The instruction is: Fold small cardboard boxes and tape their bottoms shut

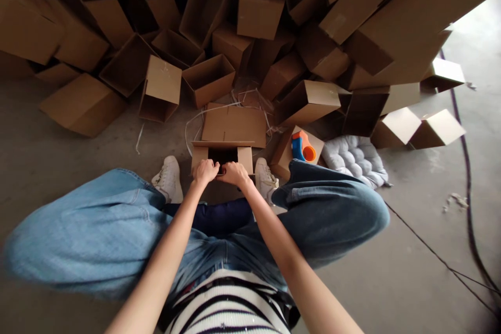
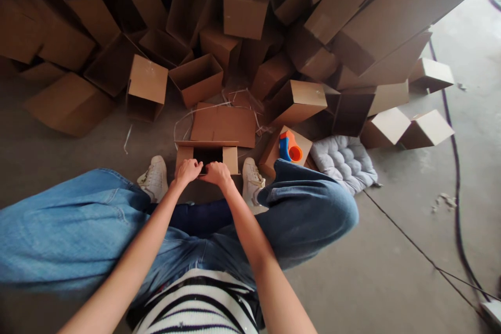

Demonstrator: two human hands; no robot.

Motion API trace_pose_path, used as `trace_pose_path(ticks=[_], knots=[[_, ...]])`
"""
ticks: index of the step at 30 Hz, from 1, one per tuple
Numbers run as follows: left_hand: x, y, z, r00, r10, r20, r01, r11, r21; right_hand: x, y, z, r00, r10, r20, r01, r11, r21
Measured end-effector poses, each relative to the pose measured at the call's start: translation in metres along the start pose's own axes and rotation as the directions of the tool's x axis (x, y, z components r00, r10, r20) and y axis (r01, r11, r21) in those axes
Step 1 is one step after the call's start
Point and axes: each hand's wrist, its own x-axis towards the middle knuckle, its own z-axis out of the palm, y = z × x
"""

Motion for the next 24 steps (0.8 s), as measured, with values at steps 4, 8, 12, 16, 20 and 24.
trace_pose_path(ticks=[4,8,12,16,20,24], knots=[[-0.002,0.001,-0.002,1.0,0.01,-0.01,-0.01,1.0,-0.004,0.0,0.0,-0.002,1.0,0.001,0.002,-0.001,1.0,-0.004],[-0.006,0.005,-0.01,0.999,0.02,0.025,-0.019,0.999,-0.031,-0.002,-0.001,-0.004,1.0,0.007,0.011,-0.007,1.0,0.008],[-0.009,0.009,-0.016,0.998,0.027,0.059,-0.025,0.999,-0.035,-0.003,-0.003,-0.006,1.0,0.009,0.03,-0.009,1.0,0.0],[-0.011,0.011,-0.018,0.998,0.024,0.053,-0.022,1.0,-0.021,-0.003,-0.003,-0.008,0.999,-0.004,0.052,0.003,1.0,0.025],[-0.01,0.01,-0.015,0.999,0.002,0.038,-0.001,1.0,-0.009,-0.003,-0.002,-0.011,0.996,0.009,0.094,-0.014,0.998,0.053],[-0.007,0.009,-0.013,0.999,0.006,0.043,-0.005,1.0,-0.007,-0.003,-0.002,-0.013,0.993,0.029,0.111,-0.036,0.997,0.061]])
